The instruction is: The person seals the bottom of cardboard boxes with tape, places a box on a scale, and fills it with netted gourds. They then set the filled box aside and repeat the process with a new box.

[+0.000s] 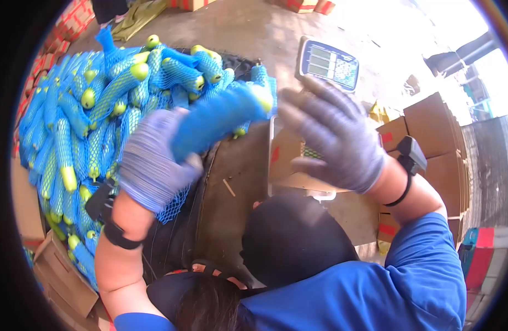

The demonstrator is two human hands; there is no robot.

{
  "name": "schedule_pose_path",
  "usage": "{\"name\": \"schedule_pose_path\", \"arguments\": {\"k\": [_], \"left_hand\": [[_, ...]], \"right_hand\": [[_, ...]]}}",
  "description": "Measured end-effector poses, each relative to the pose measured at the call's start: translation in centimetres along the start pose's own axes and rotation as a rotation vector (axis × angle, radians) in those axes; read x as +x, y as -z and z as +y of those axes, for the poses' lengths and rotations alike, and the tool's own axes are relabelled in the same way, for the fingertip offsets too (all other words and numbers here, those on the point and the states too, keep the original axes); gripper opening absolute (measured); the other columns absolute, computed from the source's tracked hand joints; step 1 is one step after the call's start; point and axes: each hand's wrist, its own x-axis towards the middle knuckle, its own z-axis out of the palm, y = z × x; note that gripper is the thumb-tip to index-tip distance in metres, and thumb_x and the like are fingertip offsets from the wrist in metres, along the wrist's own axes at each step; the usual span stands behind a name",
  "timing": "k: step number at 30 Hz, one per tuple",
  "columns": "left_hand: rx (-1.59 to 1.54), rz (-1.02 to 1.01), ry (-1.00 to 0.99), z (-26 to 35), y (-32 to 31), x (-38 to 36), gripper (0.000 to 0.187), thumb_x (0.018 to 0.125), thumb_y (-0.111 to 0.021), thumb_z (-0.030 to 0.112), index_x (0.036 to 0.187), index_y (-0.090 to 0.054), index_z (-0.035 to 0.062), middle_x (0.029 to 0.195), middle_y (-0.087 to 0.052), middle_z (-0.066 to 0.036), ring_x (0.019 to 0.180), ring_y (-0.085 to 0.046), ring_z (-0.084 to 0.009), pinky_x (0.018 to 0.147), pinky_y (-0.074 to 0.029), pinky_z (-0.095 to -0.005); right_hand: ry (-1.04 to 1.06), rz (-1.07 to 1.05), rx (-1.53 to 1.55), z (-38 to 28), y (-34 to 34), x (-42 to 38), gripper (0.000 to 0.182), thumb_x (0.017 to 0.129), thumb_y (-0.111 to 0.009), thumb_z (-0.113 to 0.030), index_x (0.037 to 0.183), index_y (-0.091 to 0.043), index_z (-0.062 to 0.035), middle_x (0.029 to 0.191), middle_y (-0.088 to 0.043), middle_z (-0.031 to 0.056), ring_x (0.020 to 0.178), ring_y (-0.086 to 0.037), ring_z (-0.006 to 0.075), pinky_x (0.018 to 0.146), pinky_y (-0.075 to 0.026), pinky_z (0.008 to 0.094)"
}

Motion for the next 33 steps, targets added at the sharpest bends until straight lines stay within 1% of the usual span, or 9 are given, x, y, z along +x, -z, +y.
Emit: {"name": "schedule_pose_path", "arguments": {"k": [3,5,8,13,16,22,27,30,33], "left_hand": [[-0.094,-0.177,-0.275,9.0,-3.2,1.0,0.059,0.062,-0.077,0.020,0.116,-0.061,0.0035,0.101,-0.061,-0.017,0.094,-0.060,-0.0377,0.085,-0.050,-0.0457],[-0.162,-0.270,-0.288,9.9,-4.5,1.4,0.059,0.068,-0.077,0.027,0.120,-0.060,0.0051,0.107,-0.061,-0.016,0.099,-0.059,-0.0368,0.089,-0.047,-0.0453],[-0.189,-0.041,-0.428,8.1,-3.8,2.5,0.058,0.075,-0.073,0.035,0.124,-0.060,0.0061,0.115,-0.060,-0.016,0.106,-0.056,-0.0361,0.095,-0.045,-0.0446],[-0.036,0.204,-0.039,-5.3,-9.9,-1.0,0.041,0.085,-0.069,0.028,0.117,-0.062,0.0035,0.112,-0.063,-0.017,0.107,-0.058,-0.0366,0.096,-0.045,-0.0463],[0.361,0.020,0.583,-14.9,-13.7,-5.1,0.068,0.081,-0.074,0.038,0.136,-0.049,0.0074,0.129,-0.056,-0.019,0.121,-0.054,-0.0361,0.105,-0.043,-0.0443],[0.377,-0.268,1.159,-18.6,-11.3,-5.4,0.104,0.074,-0.076,0.061,0.154,-0.029,0.0146,0.150,-0.041,-0.019,0.134,-0.048,-0.0375,0.110,-0.042,-0.0461],[0.252,-0.402,1.377,-20.2,-15.0,-4.8,0.123,0.068,-0.081,0.063,0.159,-0.015,0.0139,0.149,-0.044,-0.018,0.133,-0.051,-0.0327,0.109,-0.045,-0.0456],[0.060,-0.248,1.563,-21.4,-15.8,-4.6,0.105,0.066,-0.087,0.046,0.148,-0.033,0.0091,0.143,-0.051,-0.019,0.126,-0.058,-0.0348,0.105,-0.049,-0.0439],[-0.316,-0.035,1.348,-25.3,-17.4,-7.8,0.079,0.065,-0.086,0.035,0.127,-0.053,-0.0013,0.122,-0.065,-0.022,0.111,-0.065,-0.0324,0.095,-0.052,-0.0439]], "right_hand": [[-0.048,-0.105,-0.009,-1.9,-1.2,-1.0,0.052,0.075,-0.071,-0.027,0.122,-0.062,-0.0066,0.108,-0.067,0.0130,0.102,-0.066,0.0316,0.095,-0.051,0.0426],[-0.309,-0.671,0.054,-1.2,0.0,-1.3,0.052,0.069,-0.082,-0.036,0.112,-0.065,-0.0125,0.095,-0.069,0.0083,0.093,-0.068,0.0309,0.085,-0.053,0.0430],[-0.398,-0.440,0.137,2.4,1.3,-5.8,0.037,0.068,-0.083,-0.026,0.099,-0.068,-0.0100,0.088,-0.069,0.0136,0.084,-0.068,0.0340,0.077,-0.056,0.0414],[-0.934,-0.631,0.259,9.6,3.4,-14.0,0.043,0.069,-0.080,-0.022,0.106,-0.065,-0.0050,0.093,-0.069,0.0165,0.087,-0.068,0.0313,0.079,-0.054,0.0383],[-0.866,-0.897,0.259,10.8,0.2,-14.9,0.048,0.067,-0.082,-0.022,0.108,-0.065,-0.0049,0.094,-0.069,0.0169,0.090,-0.067,0.0332,0.082,-0.054,0.0391],[-0.543,-1.267,0.240,9.0,-12.8,-14.6,0.071,0.068,-0.083,-0.041,0.125,-0.061,-0.0048,0.122,-0.066,0.0203,0.112,-0.064,0.0370,0.098,-0.051,0.0412],[-0.368,-1.530,-0.028,7.9,-16.2,-15.4,0.066,0.076,-0.074,-0.038,0.132,-0.057,-0.0064,0.122,-0.066,0.0209,0.115,-0.064,0.0362,0.098,-0.051,0.0417],[-0.417,-1.591,0.054,7.9,-14.4,-13.4,0.067,0.074,-0.075,-0.040,0.131,-0.058,-0.0081,0.119,-0.068,0.0208,0.114,-0.064,0.0361,0.097,-0.051,0.0421],[-0.527,-1.485,0.044,8.1,-11.4,-11.6,0.063,0.077,-0.074,-0.041,0.130,-0.059,-0.0099,0.115,-0.069,0.0196,0.111,-0.065,0.0359,0.095,-0.051,0.0434]]}}
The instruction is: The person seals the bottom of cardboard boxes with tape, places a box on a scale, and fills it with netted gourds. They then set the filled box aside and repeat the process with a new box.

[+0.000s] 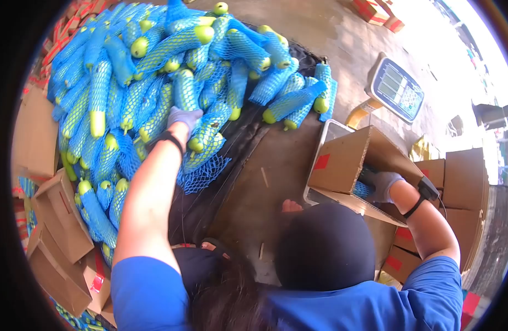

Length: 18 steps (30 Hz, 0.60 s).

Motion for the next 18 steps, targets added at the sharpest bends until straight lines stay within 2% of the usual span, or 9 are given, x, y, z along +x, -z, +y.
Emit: {"name": "schedule_pose_path", "arguments": {"k": [3,5,6,7,10,13,15,17,18], "left_hand": [[-0.932,-0.634,0.047,-5.0,1.1,4.1,0.051,0.080,-0.076,0.031,0.120,-0.061,0.0020,0.101,-0.070,-0.010,0.089,-0.068,-0.0242,0.081,-0.055,-0.0404],[-0.932,-1.033,-0.101,-1.9,4.8,-0.3,0.049,0.081,-0.076,0.032,0.118,-0.059,0.0065,0.093,-0.065,-0.004,0.086,-0.066,-0.0168,0.081,-0.056,-0.0327],[-0.872,-0.955,-0.126,1.1,6.1,-5.4,0.052,0.078,-0.078,0.034,0.119,-0.058,0.0086,0.094,-0.064,-0.002,0.085,-0.065,-0.0155,0.080,-0.056,-0.0320],[-0.698,-0.807,-0.423,2.3,6.7,-6.7,0.065,0.072,-0.082,0.035,0.125,-0.056,0.0068,0.104,-0.064,-0.004,0.092,-0.065,-0.0159,0.084,-0.055,-0.0323],[-0.556,-0.837,-0.541,9.2,7.6,-15.4,0.083,0.066,-0.085,0.035,0.134,-0.051,0.0031,0.117,-0.063,-0.007,0.104,-0.063,-0.0162,0.092,-0.052,-0.0324],[-0.476,-0.982,-0.609,13.8,6.5,-23.0,0.097,0.061,-0.087,0.035,0.141,-0.045,-0.0005,0.128,-0.060,-0.008,0.114,-0.060,-0.0159,0.098,-0.049,-0.0326],[-0.469,-1.167,-0.545,16.7,5.1,-28.0,0.087,0.064,-0.083,0.026,0.139,-0.047,-0.0011,0.126,-0.062,-0.006,0.110,-0.061,-0.0152,0.098,-0.049,-0.0330],[-0.457,-1.196,-0.559,18.0,3.3,-31.3,0.081,0.066,-0.079,0.021,0.137,-0.049,-0.0006,0.122,-0.064,-0.008,0.106,-0.064,-0.0178,0.097,-0.050,-0.0325],[-0.290,-1.189,-0.784,18.5,2.1,-32.1,0.081,0.067,-0.080,0.021,0.137,-0.048,-0.0009,0.119,-0.064,-0.011,0.106,-0.064,-0.0202,0.097,-0.050,-0.0331]], "right_hand": [[0.016,0.435,0.203,1.3,1.0,-3.6,0.051,0.083,-0.071,-0.035,0.125,-0.062,-0.0088,0.110,-0.069,0.0168,0.104,-0.065,0.0368,0.090,-0.052,0.0451],[0.153,0.743,0.340,2.4,1.0,-5.8,0.044,0.082,-0.074,-0.020,0.122,-0.062,-0.0080,0.107,-0.069,0.0140,0.102,-0.064,0.0360,0.089,-0.053,0.0428],[0.152,0.840,0.387,2.2,1.2,-7.1,0.042,0.082,-0.074,-0.018,0.121,-0.063,-0.0079,0.109,-0.068,0.0152,0.104,-0.063,0.0370,0.088,-0.053,0.0424],[0.235,0.968,0.410,1.6,1.8,-8.7,0.041,0.082,-0.073,-0.017,0.120,-0.064,-0.0074,0.110,-0.067,0.0159,0.103,-0.063,0.0378,0.089,-0.052,0.0432],[0.504,1.278,0.307,-0.8,3.7,-11.5,0.045,0.073,-0.076,-0.024,0.114,-0.066,-0.0086,0.111,-0.066,0.0137,0.102,-0.063,0.0359,0.089,-0.051,0.0451],[0.535,1.412,-0.030,-4.4,5.1,-12.8,0.044,0.072,-0.069,-0.023,0.115,-0.067,-0.0136,0.122,-0.062,0.0100,0.113,-0.059,0.0313,0.095,-0.050,0.0428],[0.556,1.542,-0.257,-6.0,4.8,-12.5,0.055,0.079,-0.072,-0.034,0.129,-0.061,-0.0133,0.130,-0.058,0.0146,0.122,-0.055,0.0351,0.097,-0.048,0.0498],[0.436,1.482,-0.224,-7.6,4.9,-12.5,0.060,0.077,-0.073,-0.035,0.132,-0.059,-0.0150,0.125,-0.060,0.0137,0.119,-0.058,0.0340,0.095,-0.050,0.0482],[0.383,1.450,-0.208,-7.7,5.1,-12.8,0.062,0.076,-0.074,-0.035,0.133,-0.058,-0.0159,0.123,-0.061,0.0132,0.117,-0.059,0.0335,0.093,-0.051,0.0475]]}}
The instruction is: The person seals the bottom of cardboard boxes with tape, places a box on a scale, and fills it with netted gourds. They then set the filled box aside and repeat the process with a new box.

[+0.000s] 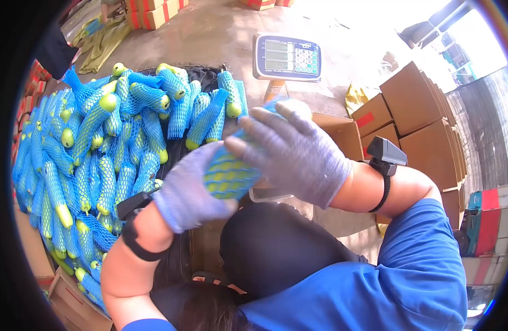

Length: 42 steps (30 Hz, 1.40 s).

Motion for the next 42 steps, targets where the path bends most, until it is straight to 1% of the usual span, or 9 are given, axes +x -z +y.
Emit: {"name": "schedule_pose_path", "arguments": {"k": [1,3,5,7,11,21,27,31,42], "left_hand": [[0.227,-0.089,-0.084,-0.1,-0.6,1.0,0.081,0.067,-0.080,0.022,0.138,-0.048,-0.0013,0.117,-0.065,-0.013,0.106,-0.065,-0.0227,0.097,-0.050,-0.0338],[0.444,-0.028,-0.184,-0.1,-1.6,2.3,0.083,0.067,-0.082,0.023,0.138,-0.047,-0.0019,0.117,-0.064,-0.016,0.107,-0.064,-0.0255,0.097,-0.050,-0.0347],[0.331,0.000,-0.290,-0.8,-1.8,3.5,0.089,0.068,-0.086,0.032,0.140,-0.045,-0.0034,0.122,-0.061,-0.020,0.114,-0.060,-0.0306,0.100,-0.048,-0.0392],[0.638,0.249,-0.399,-2.2,-0.5,3.2,0.087,0.074,-0.084,0.034,0.141,-0.044,-0.0037,0.128,-0.058,-0.021,0.117,-0.058,-0.0328,0.103,-0.046,-0.0397],[-0.047,0.267,0.097,-7.0,3.3,3.1,0.052,0.094,-0.066,0.031,0.136,-0.053,0.0047,0.122,-0.063,-0.005,0.110,-0.059,-0.0153,0.095,-0.047,-0.0288],[-0.092,0.467,0.302,-17.2,7.8,0.2,0.035,0.095,-0.064,0.020,0.124,-0.061,0.0013,0.111,-0.067,-0.004,0.094,-0.061,-0.0093,0.079,-0.050,-0.0252],[0.101,0.850,0.125,-26.9,16.3,-3.9,0.033,0.094,-0.062,0.018,0.123,-0.063,0.0021,0.112,-0.064,-0.006,0.098,-0.060,-0.0150,0.088,-0.048,-0.0298],[0.110,1.174,0.151,-32.4,22.5,-7.3,0.038,0.093,-0.062,0.008,0.130,-0.057,-0.0019,0.120,-0.062,-0.011,0.110,-0.059,-0.0195,0.100,-0.045,-0.0321],[0.389,1.292,0.311,-31.3,24.1,-9.0,0.046,0.093,-0.061,0.006,0.136,-0.049,-0.0050,0.138,-0.055,-0.023,0.124,-0.057,-0.0303,0.107,-0.043,-0.0371]], "right_hand": [[-0.045,-0.039,-0.015,-0.1,0.3,0.1,0.064,0.075,-0.074,-0.035,0.134,-0.058,-0.0168,0.120,-0.062,0.0127,0.115,-0.060,0.0329,0.092,-0.052,0.0467],[-0.238,-0.553,0.052,1.7,1.3,0.2,0.069,0.071,-0.078,-0.038,0.134,-0.056,-0.0183,0.107,-0.066,0.0107,0.101,-0.067,0.0317,0.085,-0.054,0.0449],[-0.330,-0.638,0.189,3.9,2.0,-0.8,0.058,0.067,-0.083,-0.035,0.116,-0.064,-0.0126,0.098,-0.068,0.0127,0.091,-0.068,0.0332,0.081,-0.055,0.0440],[-0.514,-0.604,0.259,6.3,1.3,-4.1,0.059,0.064,-0.084,-0.033,0.115,-0.065,-0.0107,0.102,-0.069,0.0156,0.094,-0.068,0.0336,0.084,-0.056,0.0416],[-0.790,-0.857,0.200,9.9,-1.1,-8.5,0.057,0.067,-0.078,-0.038,0.113,-0.065,-0.0063,0.103,-0.071,0.0161,0.094,-0.070,0.0336,0.083,-0.057,0.0396],[-0.563,-1.000,0.282,7.5,-17.0,-9.4,0.056,0.078,-0.075,-0.035,0.122,-0.060,-0.0035,0.118,-0.066,0.0221,0.111,-0.064,0.0370,0.094,-0.053,0.0434],[-0.457,-1.269,0.181,9.0,-13.4,-8.3,0.057,0.087,-0.068,-0.042,0.129,-0.058,-0.0042,0.116,-0.068,0.0200,0.110,-0.065,0.0363,0.093,-0.053,0.0443],[-0.554,-1.160,0.154,9.4,-8.8,-8.6,0.053,0.088,-0.066,-0.041,0.127,-0.059,-0.0059,0.112,-0.069,0.0189,0.105,-0.066,0.0369,0.089,-0.054,0.0448],[-0.684,-1.157,0.187,9.5,-8.5,-8.6,0.048,0.089,-0.065,-0.038,0.125,-0.062,-0.0064,0.104,-0.071,0.0183,0.099,-0.068,0.0371,0.085,-0.054,0.0457]]}}
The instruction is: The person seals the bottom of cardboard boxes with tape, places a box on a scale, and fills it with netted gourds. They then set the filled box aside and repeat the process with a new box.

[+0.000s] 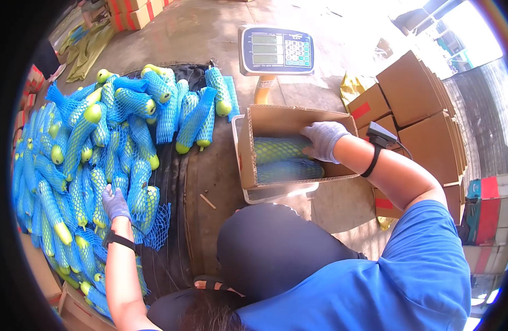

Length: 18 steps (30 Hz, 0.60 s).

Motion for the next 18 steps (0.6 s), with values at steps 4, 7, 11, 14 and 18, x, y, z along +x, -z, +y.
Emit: {"name": "schedule_pose_path", "arguments": {"k": [4,7,11,14,18], "left_hand": [[0.137,0.008,-0.072,-4.1,0.5,1.8,0.050,0.089,-0.064,0.013,0.134,-0.052,-0.0063,0.132,-0.060,-0.024,0.122,-0.059,-0.0317,0.105,-0.045,-0.0381],[0.416,0.094,-0.074,-1.4,2.2,-0.7,0.050,0.084,-0.066,0.022,0.127,-0.060,-0.0022,0.124,-0.065,-0.024,0.119,-0.060,-0.0356,0.103,-0.045,-0.0418],[0.465,0.156,0.019,0.0,3.8,-1.6,0.047,0.082,-0.068,0.023,0.124,-0.062,0.0031,0.120,-0.068,-0.020,0.112,-0.065,-0.0334,0.098,-0.049,-0.0422],[0.432,0.095,0.160,-1.2,5.2,-2.2,0.042,0.084,-0.067,0.020,0.122,-0.062,0.0028,0.105,-0.073,-0.015,0.095,-0.070,-0.0285,0.087,-0.053,-0.0405],[0.346,0.045,0.191,-3.5,6.9,-1.9,0.033,0.087,-0.064,0.018,0.117,-0.065,0.0057,0.093,-0.074,-0.012,0.084,-0.071,-0.0249,0.080,-0.054,-0.0390]], "right_hand": [[0.035,0.008,-0.025,-1.1,-1.0,2.2,0.058,0.087,-0.067,-0.037,0.135,-0.055,-0.0071,0.117,-0.067,0.0202,0.108,-0.064,0.0377,0.092,-0.052,0.0453],[0.197,0.067,0.080,-2.2,-1.7,4.5,0.072,0.078,-0.072,-0.027,0.141,-0.047,-0.0066,0.124,-0.064,0.0238,0.115,-0.061,0.0393,0.099,-0.049,0.0445],[0.346,0.069,0.149,-3.2,-4.8,8.3,0.088,0.068,-0.077,-0.025,0.145,-0.040,-0.0046,0.131,-0.057,0.0269,0.122,-0.055,0.0412,0.108,-0.043,0.0416],[0.363,0.028,0.132,-2.2,-5.6,9.8,0.087,0.065,-0.079,-0.026,0.141,-0.044,-0.0045,0.129,-0.058,0.0266,0.121,-0.056,0.0410,0.108,-0.043,0.0407],[0.298,-0.008,0.117,-2.7,-5.9,10.5,0.084,0.060,-0.084,-0.026,0.134,-0.050,-0.0048,0.126,-0.061,0.0226,0.120,-0.057,0.0382,0.107,-0.044,0.0387]]}}
